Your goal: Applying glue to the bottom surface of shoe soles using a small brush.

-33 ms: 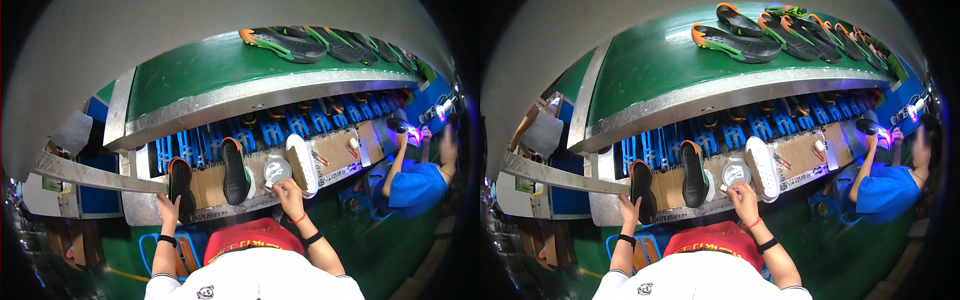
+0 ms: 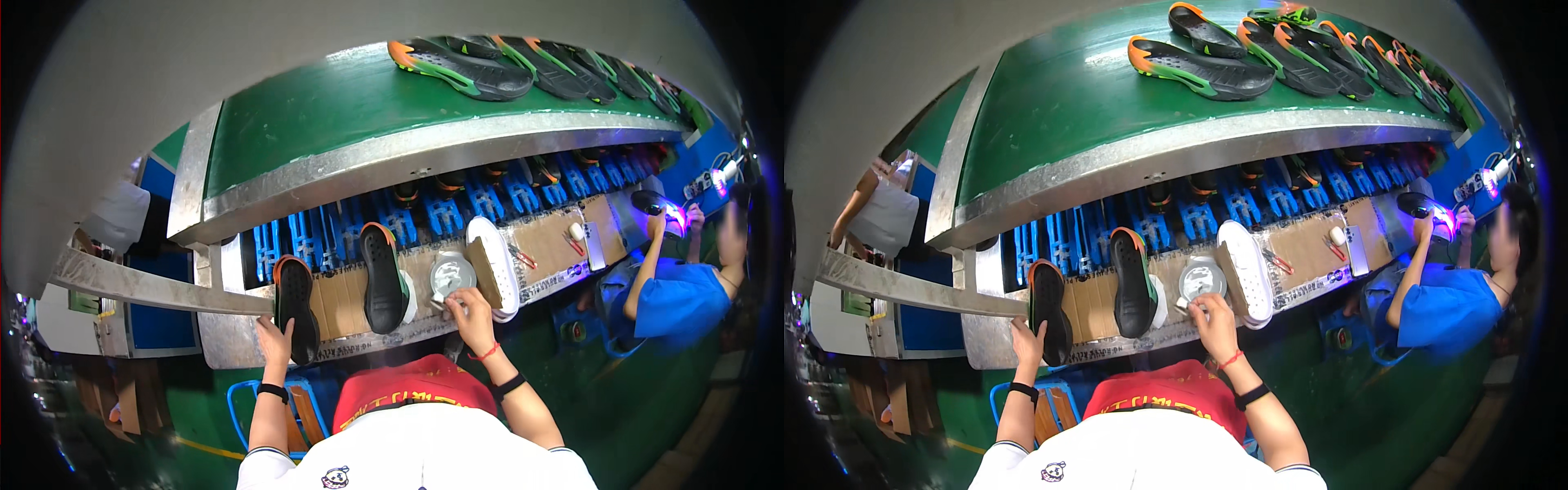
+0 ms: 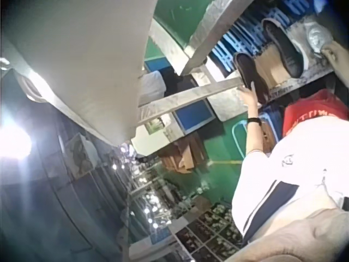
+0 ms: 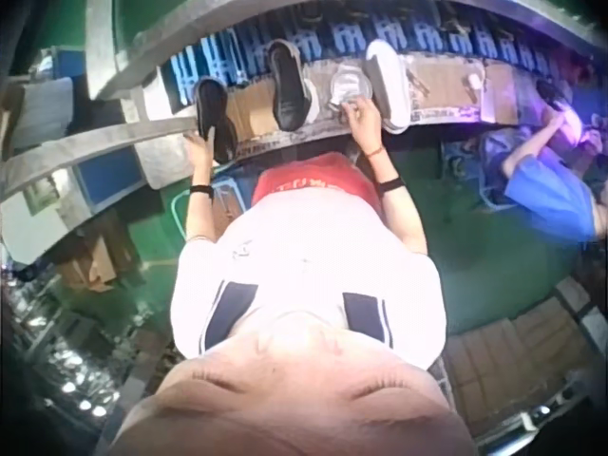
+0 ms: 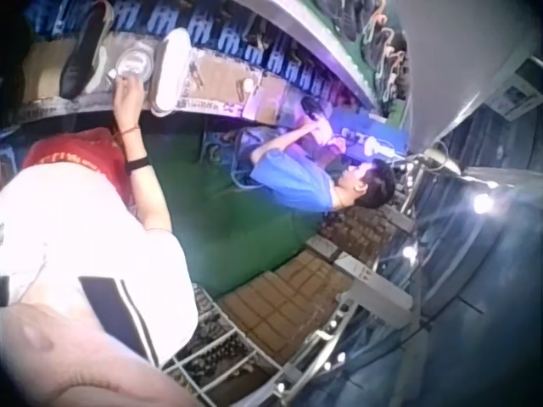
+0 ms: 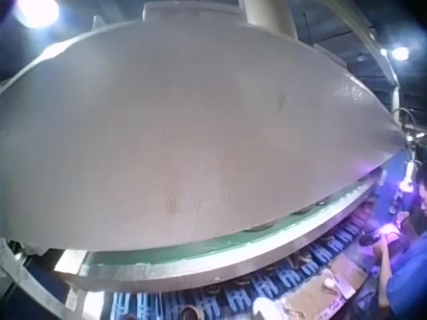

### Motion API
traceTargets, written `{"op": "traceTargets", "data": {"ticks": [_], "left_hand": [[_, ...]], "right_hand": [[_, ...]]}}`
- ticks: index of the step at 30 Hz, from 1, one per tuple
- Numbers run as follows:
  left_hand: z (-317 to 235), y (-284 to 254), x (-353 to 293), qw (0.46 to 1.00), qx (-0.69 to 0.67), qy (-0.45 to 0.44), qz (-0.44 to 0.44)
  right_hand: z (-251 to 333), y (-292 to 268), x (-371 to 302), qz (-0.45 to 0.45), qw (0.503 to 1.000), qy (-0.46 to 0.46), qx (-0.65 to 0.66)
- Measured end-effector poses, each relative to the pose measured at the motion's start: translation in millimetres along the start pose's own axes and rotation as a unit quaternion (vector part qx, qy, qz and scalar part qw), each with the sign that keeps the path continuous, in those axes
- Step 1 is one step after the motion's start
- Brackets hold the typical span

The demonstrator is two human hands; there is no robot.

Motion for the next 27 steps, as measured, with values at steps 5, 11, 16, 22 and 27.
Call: {"op": "traceTargets", "data": {"ticks": [5, 11, 16, 22, 27], "left_hand": [[-6.7, 3.1, 2.3, 0.992, 0.105, 0.064, 0.009], [-31.3, -44.2, 7.8, 0.997, -0.027, 0.026, 0.064], [-59.7, -84.4, -1.6, 0.758, -0.602, -0.194, 0.16], [-150.0, -106.4, -21.5, 0.395, -0.833, -0.27, 0.279], [-179.0, -118.8, -17.9, 0.436, -0.842, -0.163, 0.273]], "right_hand": [[-25.4, 17.1, 19.9, -0.035, 0.996, -0.024, -0.082], [-56.0, 31.7, 34.1, 0.0, 0.988, -0.012, -0.152], [-69.4, 37.7, 37.7, 0.019, 0.981, -0.015, -0.19], [-71.7, 39.2, 37.6, 0.035, 0.98, -0.012, -0.197], [-62.7, 31.4, 38.1, 0.034, 0.984, -0.017, -0.174]]}}
Point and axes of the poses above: each hand's wrist, its own x-axis towards the middle knuckle, its own y-axis out of the palm, z = x × y, the point moved 5 cm from there along x, towards the middle knuckle, and after that the axes turned 1 degree about -x, right-handed, at the moved point
